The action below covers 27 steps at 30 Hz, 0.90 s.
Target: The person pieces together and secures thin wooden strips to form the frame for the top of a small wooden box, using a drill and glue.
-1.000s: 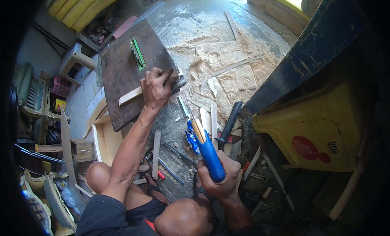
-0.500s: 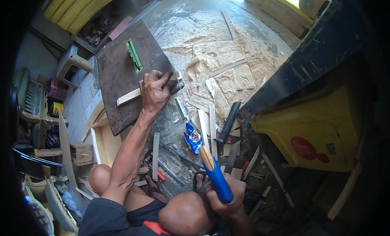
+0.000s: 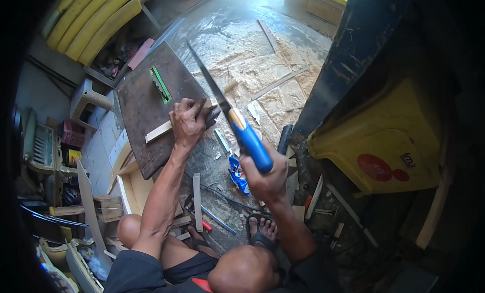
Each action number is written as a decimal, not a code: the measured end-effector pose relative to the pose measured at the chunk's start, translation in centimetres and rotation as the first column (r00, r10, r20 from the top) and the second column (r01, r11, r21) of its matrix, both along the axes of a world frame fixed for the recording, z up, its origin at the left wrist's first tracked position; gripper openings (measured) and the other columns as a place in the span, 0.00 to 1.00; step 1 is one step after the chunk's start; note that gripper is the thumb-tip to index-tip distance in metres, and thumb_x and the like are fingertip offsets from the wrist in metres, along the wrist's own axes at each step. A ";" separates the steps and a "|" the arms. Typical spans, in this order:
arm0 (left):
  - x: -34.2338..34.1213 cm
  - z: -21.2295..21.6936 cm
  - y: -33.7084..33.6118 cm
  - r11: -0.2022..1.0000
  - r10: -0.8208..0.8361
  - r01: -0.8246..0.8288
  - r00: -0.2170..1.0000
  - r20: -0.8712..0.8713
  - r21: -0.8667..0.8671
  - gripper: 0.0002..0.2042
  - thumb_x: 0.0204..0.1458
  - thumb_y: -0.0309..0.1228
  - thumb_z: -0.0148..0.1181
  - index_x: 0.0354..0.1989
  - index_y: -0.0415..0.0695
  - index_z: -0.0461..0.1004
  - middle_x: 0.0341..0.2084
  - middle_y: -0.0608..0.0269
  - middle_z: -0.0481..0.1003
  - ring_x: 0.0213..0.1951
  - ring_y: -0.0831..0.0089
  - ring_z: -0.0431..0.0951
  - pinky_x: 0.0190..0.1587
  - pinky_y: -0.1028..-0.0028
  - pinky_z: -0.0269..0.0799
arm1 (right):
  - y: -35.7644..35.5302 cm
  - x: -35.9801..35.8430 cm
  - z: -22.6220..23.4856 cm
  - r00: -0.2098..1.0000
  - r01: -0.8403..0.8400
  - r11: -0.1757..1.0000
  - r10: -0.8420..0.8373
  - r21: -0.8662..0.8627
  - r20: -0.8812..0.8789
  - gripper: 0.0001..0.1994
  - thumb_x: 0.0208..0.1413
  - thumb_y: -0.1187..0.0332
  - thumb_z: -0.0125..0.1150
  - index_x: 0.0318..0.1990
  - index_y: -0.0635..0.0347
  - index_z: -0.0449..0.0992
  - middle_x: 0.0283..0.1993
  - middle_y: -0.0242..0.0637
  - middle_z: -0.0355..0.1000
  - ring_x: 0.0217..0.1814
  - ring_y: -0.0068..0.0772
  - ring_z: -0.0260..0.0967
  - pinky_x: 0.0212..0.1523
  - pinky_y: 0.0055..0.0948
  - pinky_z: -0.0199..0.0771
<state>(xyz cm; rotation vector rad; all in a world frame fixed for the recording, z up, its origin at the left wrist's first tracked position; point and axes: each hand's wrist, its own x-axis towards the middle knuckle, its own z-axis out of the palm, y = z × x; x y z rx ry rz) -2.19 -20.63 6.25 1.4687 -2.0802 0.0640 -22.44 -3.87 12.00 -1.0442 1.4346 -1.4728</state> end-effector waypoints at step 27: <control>11.8 9.5 17.0 0.746 0.222 0.460 0.509 -0.831 0.481 0.17 0.56 0.25 0.68 0.49 0.46 0.68 0.36 0.66 0.71 0.35 0.77 0.76 0.36 0.78 0.76 | 8.0 10.4 -17.3 0.656 -0.476 0.708 0.681 0.522 -0.325 0.17 0.63 0.56 0.64 0.44 0.62 0.82 0.45 0.52 0.81 0.45 0.50 0.81 0.48 0.43 0.79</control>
